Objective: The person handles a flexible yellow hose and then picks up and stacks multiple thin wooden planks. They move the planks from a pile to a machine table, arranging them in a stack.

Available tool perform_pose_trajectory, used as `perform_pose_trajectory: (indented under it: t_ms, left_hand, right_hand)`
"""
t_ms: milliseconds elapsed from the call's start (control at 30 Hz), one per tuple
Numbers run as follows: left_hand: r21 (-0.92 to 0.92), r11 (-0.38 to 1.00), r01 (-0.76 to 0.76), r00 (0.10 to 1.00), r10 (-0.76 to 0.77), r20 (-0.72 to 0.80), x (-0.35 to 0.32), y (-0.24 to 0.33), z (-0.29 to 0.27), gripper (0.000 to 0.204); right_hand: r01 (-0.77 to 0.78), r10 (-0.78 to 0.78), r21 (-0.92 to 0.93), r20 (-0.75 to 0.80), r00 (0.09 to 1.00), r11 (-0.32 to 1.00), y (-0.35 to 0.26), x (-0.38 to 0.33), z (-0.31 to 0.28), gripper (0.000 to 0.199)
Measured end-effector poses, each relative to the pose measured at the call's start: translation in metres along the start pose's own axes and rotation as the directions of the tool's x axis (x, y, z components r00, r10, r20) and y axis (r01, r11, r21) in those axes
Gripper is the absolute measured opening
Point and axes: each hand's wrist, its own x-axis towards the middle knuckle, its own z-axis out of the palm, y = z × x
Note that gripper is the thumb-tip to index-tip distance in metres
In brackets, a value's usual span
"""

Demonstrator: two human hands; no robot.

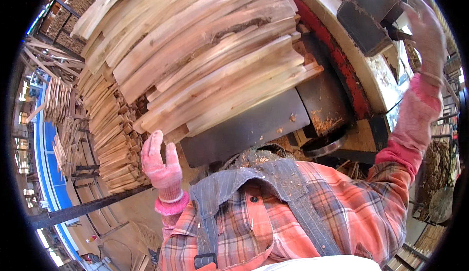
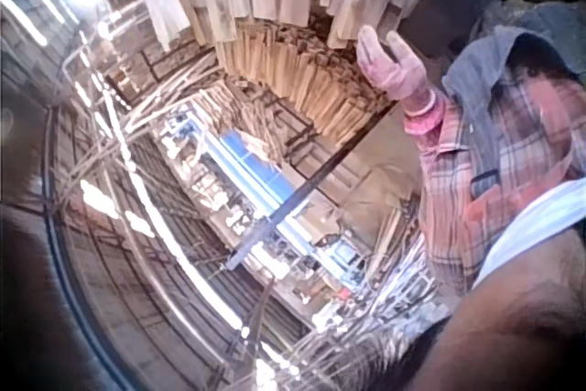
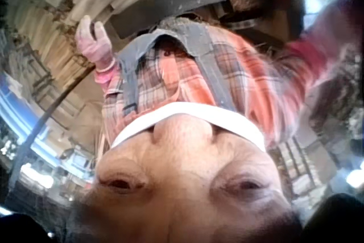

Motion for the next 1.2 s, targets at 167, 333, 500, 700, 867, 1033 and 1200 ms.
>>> perform_pose_trajectory:
  t_ms: [167,333,500,700,867,1033,1200]
  left_hand:
    - [0.075,0.997,-0.005,0.997,-0.001,0.071,0.021,0.010,0.009,0.035]
    - [0.122,0.976,-0.183,0.982,0.175,0.074,0.018,-0.030,0.038,0.040]
    - [0.280,0.932,-0.230,0.972,0.208,0.105,0.015,-0.050,0.054,0.042]
    - [0.374,0.926,-0.058,0.995,0.025,0.091,0.025,-0.041,0.043,0.043]
    - [0.383,0.892,0.239,0.971,-0.222,-0.088,0.016,0.005,0.034,0.041]
    - [0.429,0.799,0.421,0.906,-0.391,-0.162,0.002,0.003,0.034,0.041]
    - [0.473,0.784,0.402,0.913,-0.383,-0.141,0.017,-0.004,0.037,0.041]
  right_hand:
    - [0.215,-0.341,0.496,0.178,0.923,0.841,-0.181,0.003,0.094,0.029]
    - [0.039,-0.195,0.294,0.521,0.831,0.955,-0.232,0.048,0.214,0.021]
    - [-0.070,-0.104,0.230,0.666,0.739,0.971,-0.250,0.073,0.268,0.039]
    - [-0.023,-0.075,0.193,0.485,0.871,0.981,-0.244,0.095,0.364,0.014]
    - [-0.003,-0.024,0.058,0.463,0.886,0.998,-0.232,0.100,0.412,0.020]
    - [-0.003,0.050,-0.122,0.387,0.921,0.993,-0.232,0.104,0.461,0.026]
    - [-0.073,0.155,-0.287,0.273,0.949,0.955,-0.237,0.117,0.497,0.032]
